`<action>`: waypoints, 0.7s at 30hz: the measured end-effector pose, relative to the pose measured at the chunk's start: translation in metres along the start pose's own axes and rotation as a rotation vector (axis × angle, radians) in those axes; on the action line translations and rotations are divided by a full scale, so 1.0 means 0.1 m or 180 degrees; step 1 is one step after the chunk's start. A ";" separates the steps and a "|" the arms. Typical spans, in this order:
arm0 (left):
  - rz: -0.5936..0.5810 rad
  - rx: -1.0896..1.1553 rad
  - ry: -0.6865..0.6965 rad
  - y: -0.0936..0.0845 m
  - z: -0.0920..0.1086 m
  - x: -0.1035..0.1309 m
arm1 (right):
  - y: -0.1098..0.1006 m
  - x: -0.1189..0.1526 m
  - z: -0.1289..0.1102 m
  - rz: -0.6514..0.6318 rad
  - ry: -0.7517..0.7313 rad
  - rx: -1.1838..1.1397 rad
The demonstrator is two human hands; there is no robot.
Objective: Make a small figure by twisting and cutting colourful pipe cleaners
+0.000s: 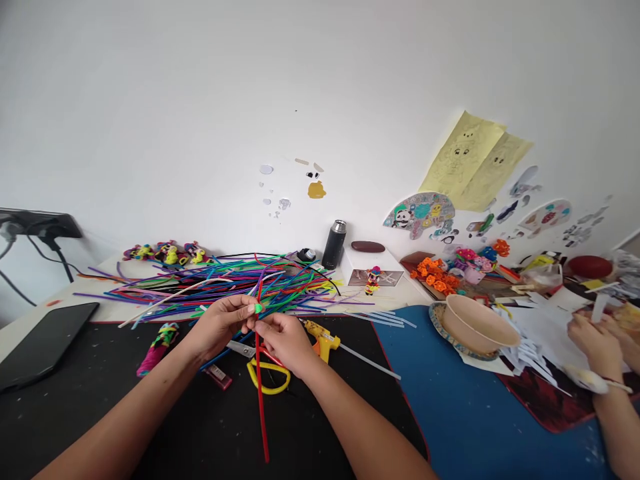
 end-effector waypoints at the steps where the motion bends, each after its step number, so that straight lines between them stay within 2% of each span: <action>1: 0.0016 -0.0029 0.0005 0.00 0.00 0.00 | 0.00 -0.02 0.02 0.0054 -0.0029 -0.0005; 5: 0.0091 -0.0059 0.0010 0.00 0.02 -0.01 | 0.01 -0.04 0.14 0.0146 -0.0048 -0.0096; 9: 0.0251 0.0052 0.0092 -0.05 0.06 -0.01 | 0.03 0.01 0.22 -0.0053 -0.0037 -0.0239; 12: 0.0345 0.0092 0.0129 -0.08 0.06 -0.02 | 0.04 0.04 0.21 -0.0185 -0.0036 -0.0242; 21: 0.0304 -0.0113 -0.0002 0.00 0.01 -0.01 | 0.08 -0.09 0.19 -0.0111 -0.0173 -0.0349</action>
Point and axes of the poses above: each hand's wrist, its own x-axis away from the middle knuckle, its own y-axis out of the palm, z = x × y, the point moved 3 cm from there along -x, towards the middle knuckle, and after that the axes turned 4 degrees about -y, right-handed, at the moved point
